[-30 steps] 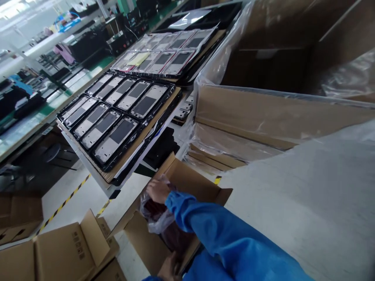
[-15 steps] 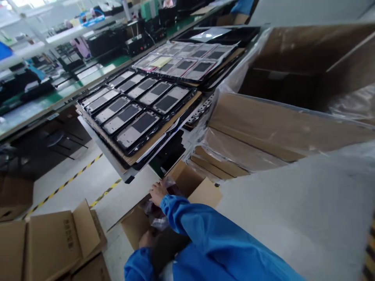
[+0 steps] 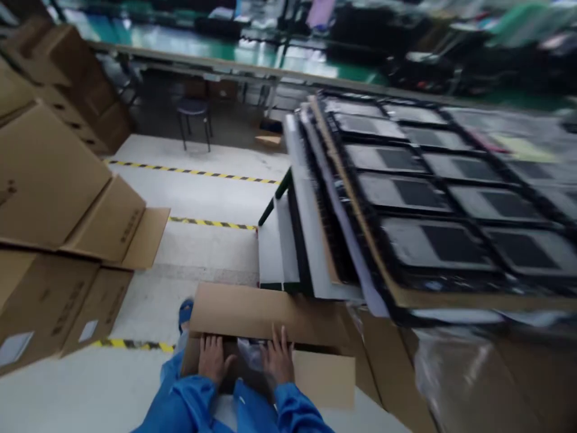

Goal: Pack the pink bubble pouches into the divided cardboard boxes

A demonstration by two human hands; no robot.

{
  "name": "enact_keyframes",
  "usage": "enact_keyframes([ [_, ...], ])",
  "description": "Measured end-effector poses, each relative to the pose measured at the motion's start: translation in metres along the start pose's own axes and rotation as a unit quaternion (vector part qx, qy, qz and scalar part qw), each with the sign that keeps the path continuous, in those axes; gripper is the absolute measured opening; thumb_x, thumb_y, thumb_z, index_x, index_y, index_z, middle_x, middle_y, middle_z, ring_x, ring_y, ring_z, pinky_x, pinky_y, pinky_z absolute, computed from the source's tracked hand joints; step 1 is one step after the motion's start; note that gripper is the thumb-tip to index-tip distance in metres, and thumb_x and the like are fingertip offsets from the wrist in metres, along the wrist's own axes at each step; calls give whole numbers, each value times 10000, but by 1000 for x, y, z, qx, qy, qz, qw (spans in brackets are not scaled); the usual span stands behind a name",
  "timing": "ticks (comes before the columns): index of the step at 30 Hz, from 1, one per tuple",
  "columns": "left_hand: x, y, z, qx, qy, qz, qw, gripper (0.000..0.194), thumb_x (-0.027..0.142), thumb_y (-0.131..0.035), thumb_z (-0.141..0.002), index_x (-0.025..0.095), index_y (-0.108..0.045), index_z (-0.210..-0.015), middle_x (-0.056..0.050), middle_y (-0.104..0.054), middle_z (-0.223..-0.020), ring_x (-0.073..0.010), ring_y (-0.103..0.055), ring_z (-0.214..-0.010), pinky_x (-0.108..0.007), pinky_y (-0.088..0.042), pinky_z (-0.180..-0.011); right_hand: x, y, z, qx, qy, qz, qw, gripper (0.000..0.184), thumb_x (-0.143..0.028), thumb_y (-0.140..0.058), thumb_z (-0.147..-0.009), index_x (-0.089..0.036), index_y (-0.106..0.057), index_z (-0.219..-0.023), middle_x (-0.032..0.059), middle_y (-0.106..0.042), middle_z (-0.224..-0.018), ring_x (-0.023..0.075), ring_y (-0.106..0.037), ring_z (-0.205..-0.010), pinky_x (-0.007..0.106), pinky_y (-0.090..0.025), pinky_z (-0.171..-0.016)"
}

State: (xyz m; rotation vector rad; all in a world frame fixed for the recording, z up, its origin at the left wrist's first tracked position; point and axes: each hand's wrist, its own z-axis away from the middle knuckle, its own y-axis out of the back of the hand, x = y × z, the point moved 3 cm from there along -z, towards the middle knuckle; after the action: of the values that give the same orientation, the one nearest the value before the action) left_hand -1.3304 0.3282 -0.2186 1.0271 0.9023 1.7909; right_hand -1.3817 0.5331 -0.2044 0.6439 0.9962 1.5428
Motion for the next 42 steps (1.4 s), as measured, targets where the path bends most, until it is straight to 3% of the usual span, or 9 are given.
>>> enact_keyframes([
  [6, 2, 31, 20, 173, -207, 31, 962, 315, 151, -445, -842, 145, -580, -1127, -152, -532, -1297, -281, -356, -1326, -481, -341, -1072, -20, -8, -7, 87, -20, 0, 996, 504, -303, -239, -963, -180, -710, -834, 76, -357, -1477, 368, -161, -1401, 716, -165, -1016],
  [11, 15, 62, -91, 38, -154, 3, 987, 457, 284, -451, -872, 105, -476, -1292, -154, -417, -1426, -315, -226, -1381, -520, -160, -1128, -36, 14, -3, 153, -68, -90, 982, 397, -271, -333, -928, -204, -705, -806, 43, -428, -1437, 310, -216, -1393, 683, -6, -1064],
  [15, 26, 56, -151, -14, -180, -18, 983, 504, 372, -369, -909, 45, -481, -1276, -199, -525, -1298, -320, -405, -1248, -539, -193, -1083, -42, 22, 11, 270, -128, -110, 948, 383, -254, -332, -908, -227, -702, -814, 31, -511, -1368, 251, -289, -1367, 619, 1, -1109],
  [19, 19, 47, -168, -12, -187, -66, 980, 559, 386, -320, -897, -4, -474, -1266, -235, -570, -1192, -339, -477, -1138, -538, -290, -1006, -55, -6, 8, 365, -396, -98, 837, 445, -354, -333, -913, -140, -579, -1216, 152, -249, -1512, 308, -143, -1413, 621, -148, -1088],
  [21, 15, 46, -173, 4, -176, -99, 979, 570, 396, -297, -894, 5, -470, -1272, -230, -585, -1154, -346, -493, -1110, -536, -320, -967, -67, -23, -14, 341, -546, -124, 755, 577, -386, -282, -923, -44, -404, -1371, 222, -175, -1518, 332, -49, -1422, 619, -195, -1067],
  [23, 13, 47, -177, 28, -176, -135, 975, 582, 416, -249, -904, 33, -449, -1294, -217, -582, -1155, -347, -513, -1079, -530, -346, -932, -78, -31, -46, 285, -613, -175, 716, 623, -390, -250, -930, -11, -312, -1420, 235, -185, -1513, 344, -2, -1420, 625, -170, -1070],
  [27, 15, 53, -183, 74, -208, -196, 956, 621, 436, -153, -914, 27, -423, -1295, -232, -566, -1159, -359, -537, -1053, -489, -395, -889, -83, -22, -87, 224, -599, -271, 720, 627, -438, -319, -923, -101, -295, -1451, 135, -163, -1546, 354, 27, -1417, 633, -33, -1095],
  [35, 12, 54, -200, 63, -278, -322, 903, 623, 292, -211, -827, 61, -231, -1406, -280, -528, -1214, -459, -530, -1099, -620, -396, -828, -75, 3, -80, 254, -529, -405, 701, 665, -446, -281, -938, -141, -87, -1496, 51, -21, -1565, 357, 90, -1411, 669, 2, -1091],
  [42, 2, 40, -244, 5, -386, -522, 760, 695, 371, -215, -820, -18, -248, -1395, -348, -394, -1347, -443, -458, -1221, -545, -401, -963, -59, 17, -79, 353, -513, -401, 672, 602, -459, -255, -961, -156, -200, -1479, -11, -91, -1562, 297, 156, -1408, 618, 21, -1131],
])
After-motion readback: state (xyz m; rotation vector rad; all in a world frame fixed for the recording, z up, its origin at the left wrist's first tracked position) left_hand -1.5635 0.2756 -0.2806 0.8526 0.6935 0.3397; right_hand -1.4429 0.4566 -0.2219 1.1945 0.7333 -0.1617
